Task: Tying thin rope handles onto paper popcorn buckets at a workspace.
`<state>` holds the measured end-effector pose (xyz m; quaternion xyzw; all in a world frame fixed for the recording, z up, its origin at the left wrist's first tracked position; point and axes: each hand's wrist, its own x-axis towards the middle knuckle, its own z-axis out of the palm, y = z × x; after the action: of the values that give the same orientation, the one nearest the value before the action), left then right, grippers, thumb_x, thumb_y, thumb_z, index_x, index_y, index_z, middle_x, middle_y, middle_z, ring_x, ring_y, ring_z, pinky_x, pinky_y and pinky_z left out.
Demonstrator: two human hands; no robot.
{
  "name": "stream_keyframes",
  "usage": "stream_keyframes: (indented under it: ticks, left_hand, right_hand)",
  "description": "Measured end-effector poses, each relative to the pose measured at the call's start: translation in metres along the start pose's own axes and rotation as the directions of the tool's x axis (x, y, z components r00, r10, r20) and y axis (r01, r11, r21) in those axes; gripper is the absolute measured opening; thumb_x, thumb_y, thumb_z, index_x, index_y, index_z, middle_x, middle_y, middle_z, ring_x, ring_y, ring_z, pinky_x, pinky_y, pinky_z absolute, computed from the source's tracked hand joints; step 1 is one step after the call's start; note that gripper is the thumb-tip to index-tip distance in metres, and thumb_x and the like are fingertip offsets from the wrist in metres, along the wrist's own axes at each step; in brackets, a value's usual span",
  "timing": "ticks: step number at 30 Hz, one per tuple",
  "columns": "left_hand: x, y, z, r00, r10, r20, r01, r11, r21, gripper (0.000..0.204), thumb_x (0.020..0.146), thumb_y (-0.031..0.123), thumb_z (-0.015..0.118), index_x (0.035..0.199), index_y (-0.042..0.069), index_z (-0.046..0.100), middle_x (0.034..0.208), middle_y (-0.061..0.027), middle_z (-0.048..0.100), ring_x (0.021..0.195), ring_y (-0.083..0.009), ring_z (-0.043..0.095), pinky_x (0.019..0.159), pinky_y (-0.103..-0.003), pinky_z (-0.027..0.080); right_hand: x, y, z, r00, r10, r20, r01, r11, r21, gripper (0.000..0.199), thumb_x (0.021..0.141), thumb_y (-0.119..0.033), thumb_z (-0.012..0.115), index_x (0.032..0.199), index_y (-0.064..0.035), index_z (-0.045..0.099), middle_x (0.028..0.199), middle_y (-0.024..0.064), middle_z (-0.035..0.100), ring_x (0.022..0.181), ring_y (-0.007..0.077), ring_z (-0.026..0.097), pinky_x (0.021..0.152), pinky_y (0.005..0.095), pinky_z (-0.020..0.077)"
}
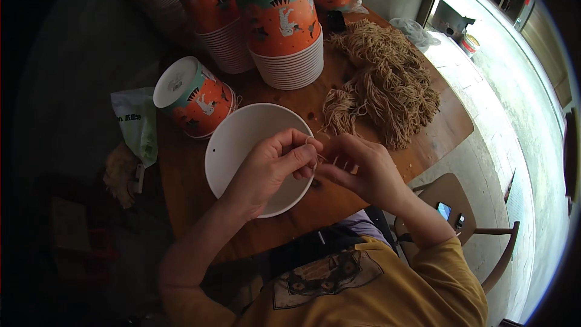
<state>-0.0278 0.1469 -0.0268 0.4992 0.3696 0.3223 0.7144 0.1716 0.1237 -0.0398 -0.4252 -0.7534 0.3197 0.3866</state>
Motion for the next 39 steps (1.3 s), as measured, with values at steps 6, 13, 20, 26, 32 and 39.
stream_keyframes:
  ticks: [6, 13, 20, 26, 32, 39]
  left_hand:
    - [0.001, 0.002, -0.001, 0.996, -0.085, -0.036, 0.084, 0.996, -0.027, 0.016, 0.095, 0.015, 0.057, 0.105, 0.003, 0.06, 0.087, -0.0019, 0.06, 0.076, -0.0072, 0.054, 0.072, -0.022, 0.047]
    - [0.001, 0.012, 0.0, 0.968, -0.248, -0.035, 0.243, 0.964, -0.11, 0.017, 0.093, 0.017, 0.059, 0.106, 0.006, 0.058, 0.095, -0.002, 0.062, 0.082, -0.008, 0.059, 0.076, -0.024, 0.047]
    - [-0.003, 0.013, -0.001, 0.972, -0.237, -0.003, 0.234, 0.963, -0.131, 0.016, 0.092, 0.009, 0.057, 0.106, 0.004, 0.055, 0.099, -0.005, 0.059, 0.087, -0.0126, 0.06, 0.078, -0.028, 0.05]
    - [-0.004, 0.013, 0.002, 0.982, -0.182, -0.04, 0.176, 0.976, -0.124, 0.016, 0.087, 0.0, 0.056, 0.102, 0.003, 0.05, 0.092, -0.0056, 0.057, 0.08, -0.0124, 0.057, 0.075, -0.026, 0.048]
    - [-0.005, 0.011, 0.0, 0.986, -0.159, -0.046, 0.149, 0.973, -0.178, 0.017, 0.087, -0.001, 0.057, 0.1, 0.004, 0.048, 0.091, -0.0067, 0.057, 0.079, -0.0135, 0.057, 0.073, -0.027, 0.047]
    - [-0.004, 0.01, -0.003, 0.983, -0.183, -0.021, 0.173, 0.954, -0.244, 0.017, 0.087, -0.001, 0.057, 0.1, 0.003, 0.047, 0.09, -0.0075, 0.058, 0.08, -0.0146, 0.058, 0.073, -0.027, 0.048]
  right_hand:
    - [-0.003, 0.013, 0.01, 0.992, 0.118, -0.037, -0.095, 0.918, 0.384, 0.011, 0.086, -0.009, 0.066, 0.087, -0.0022, 0.057, 0.074, 0.0073, 0.061, 0.061, 0.0129, 0.062, 0.056, 0.0278, 0.0499]
    - [-0.005, -0.001, 0.027, 0.915, -0.366, -0.167, 0.348, 0.928, -0.131, 0.015, 0.079, -0.007, 0.073, 0.084, -0.005, 0.058, 0.074, 0.0044, 0.056, 0.056, 0.015, 0.056, 0.049, 0.0284, 0.0455]
    - [-0.002, 0.005, 0.018, 0.916, -0.396, -0.068, 0.388, 0.916, -0.1, 0.021, 0.077, -0.012, 0.071, 0.092, -0.0073, 0.058, 0.081, 0.0074, 0.053, 0.07, 0.0246, 0.058, 0.056, 0.0351, 0.0485]
    - [0.015, 0.01, 0.008, 0.955, -0.263, -0.137, 0.245, 0.96, -0.14, 0.02, 0.077, -0.011, 0.069, 0.095, -0.0065, 0.06, 0.093, 0.0098, 0.053, 0.089, 0.0294, 0.055, 0.077, 0.0378, 0.0474]
    - [0.01, 0.011, 0.007, 0.938, -0.33, -0.109, 0.319, 0.942, -0.105, 0.02, 0.077, -0.009, 0.07, 0.095, -0.0068, 0.061, 0.103, 0.0097, 0.055, 0.095, 0.0288, 0.057, 0.081, 0.0379, 0.0479]
    - [0.004, 0.011, 0.009, 0.896, -0.436, -0.078, 0.394, 0.864, -0.314, 0.023, 0.075, -0.008, 0.072, 0.095, -0.0061, 0.06, 0.103, 0.0099, 0.056, 0.092, 0.0284, 0.059, 0.074, 0.0355, 0.0515]
